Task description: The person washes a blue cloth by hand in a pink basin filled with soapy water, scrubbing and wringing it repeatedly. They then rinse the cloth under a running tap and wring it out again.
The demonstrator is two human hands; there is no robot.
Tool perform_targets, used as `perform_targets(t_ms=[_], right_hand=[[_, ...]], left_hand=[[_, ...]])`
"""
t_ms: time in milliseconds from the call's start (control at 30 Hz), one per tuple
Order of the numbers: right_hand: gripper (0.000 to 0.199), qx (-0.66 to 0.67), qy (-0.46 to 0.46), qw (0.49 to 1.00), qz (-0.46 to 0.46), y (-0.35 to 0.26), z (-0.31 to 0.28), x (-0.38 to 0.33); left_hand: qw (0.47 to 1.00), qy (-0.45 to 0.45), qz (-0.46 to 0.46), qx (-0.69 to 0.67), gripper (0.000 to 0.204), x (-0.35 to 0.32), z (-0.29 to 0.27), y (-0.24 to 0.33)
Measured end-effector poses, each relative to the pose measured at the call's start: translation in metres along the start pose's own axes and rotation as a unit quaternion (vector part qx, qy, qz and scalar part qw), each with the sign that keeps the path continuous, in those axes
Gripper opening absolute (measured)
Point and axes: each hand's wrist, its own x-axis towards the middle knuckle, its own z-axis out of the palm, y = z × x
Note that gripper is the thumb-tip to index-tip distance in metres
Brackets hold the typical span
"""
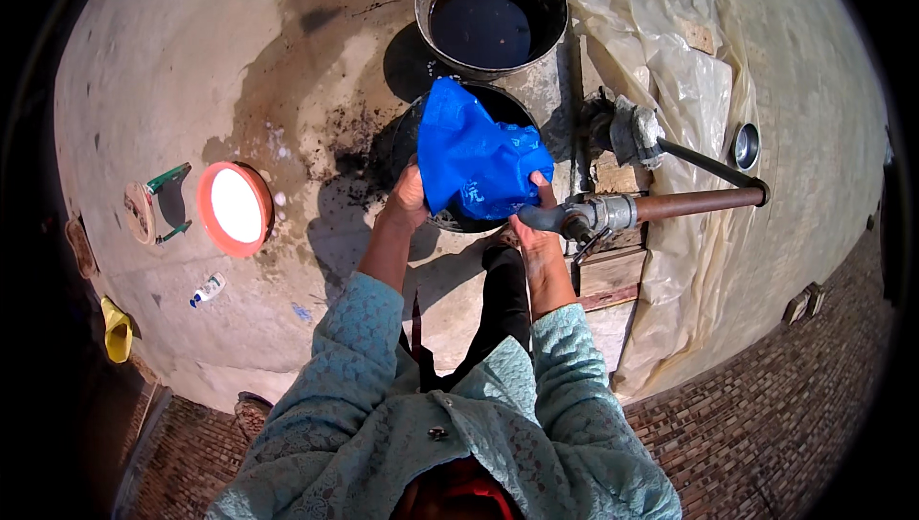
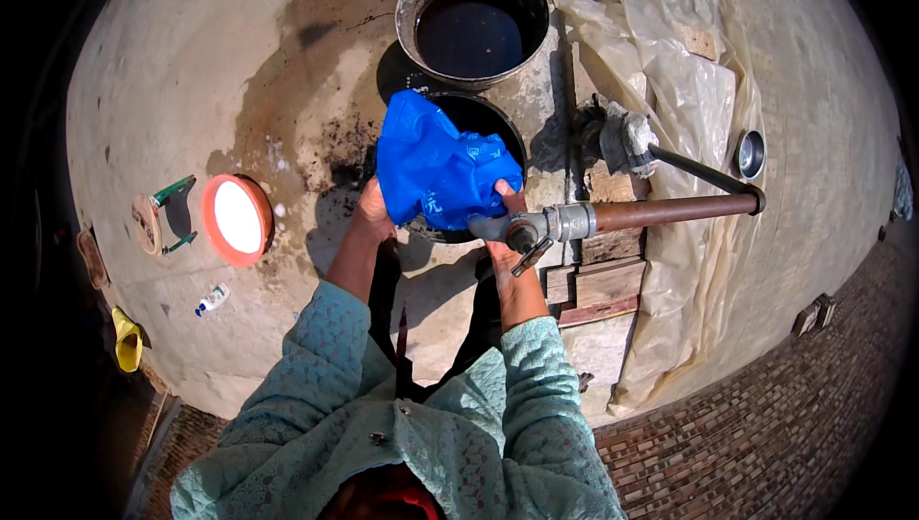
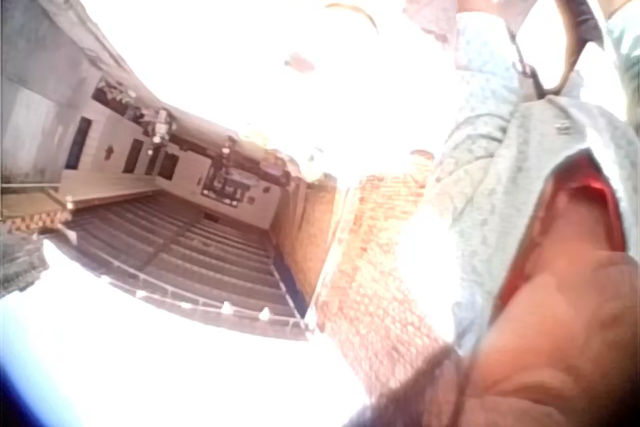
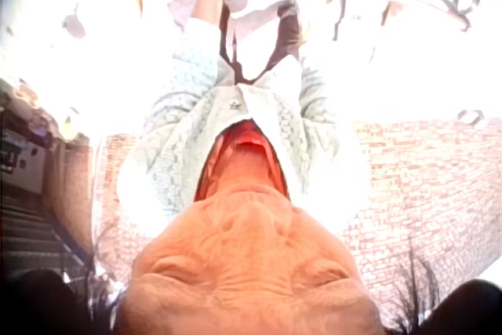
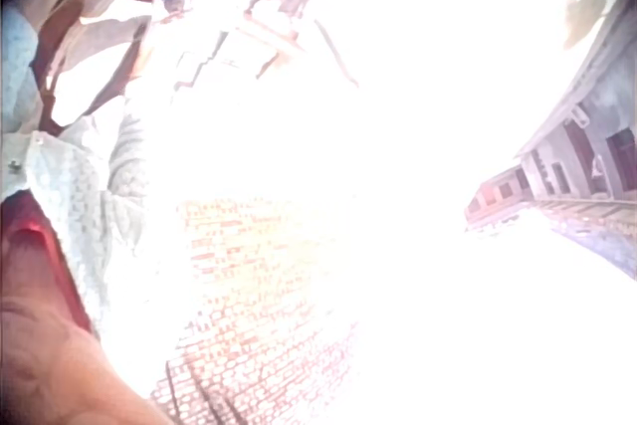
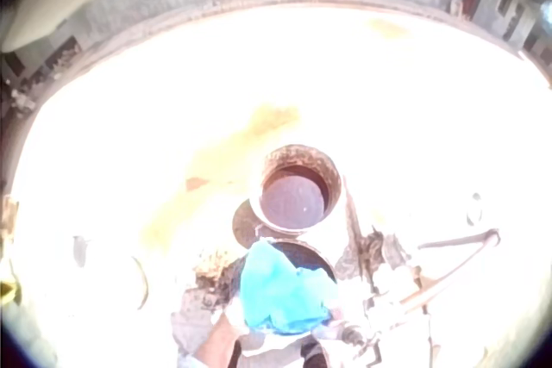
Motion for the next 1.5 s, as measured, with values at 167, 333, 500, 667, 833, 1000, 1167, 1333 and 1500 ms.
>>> perform_targets(t_ms=[167,333,500,667,833,1000,1167,1333,1500], right_hand=[[0.045,-0.207,0.056,0.954,-0.209,-0.020,-0.026,0.010],[0.053,-0.310,0.019,0.916,-0.254,-0.022,0.022,-0.025],[0.058,-0.440,-0.051,0.866,-0.233,0.006,0.050,-0.047],[0.060,-0.394,0.045,0.879,-0.265,0.028,0.034,-0.035],[0.044,0.071,0.041,0.996,-0.035,0.017,0.023,-0.018],[0.027,-0.160,-0.065,0.985,0.017,-0.018,0.006,-0.005],[0.027,-0.182,-0.086,0.964,-0.176,-0.031,0.011,0.007],[0.031,-0.280,-0.029,0.931,-0.231,-0.046,0.042,-0.007],[0.025,-0.502,-0.104,0.822,-0.248,-0.020,0.064,-0.024]], left_hand=[[0.961,-0.051,-0.025,-0.270,0.066,-0.010,-0.015,0.000],[0.975,-0.055,-0.067,-0.205,0.077,-0.021,0.000,-0.009],[0.995,0.068,-0.041,-0.055,0.036,-0.012,0.033,-0.020],[0.991,0.079,0.017,-0.111,0.025,-0.004,0.009,-0.035],[0.988,0.032,-0.031,-0.148,0.032,-0.016,0.029,-0.013],[0.996,-0.004,-0.085,-0.007,0.049,-0.019,0.048,0.010],[0.997,0.068,0.010,0.040,0.048,-0.007,0.036,-0.006],[0.994,0.015,-0.094,-0.059,0.061,-0.016,0.040,-0.001],[0.976,0.020,-0.120,-0.181,0.062,-0.011,0.033,-0.006]])
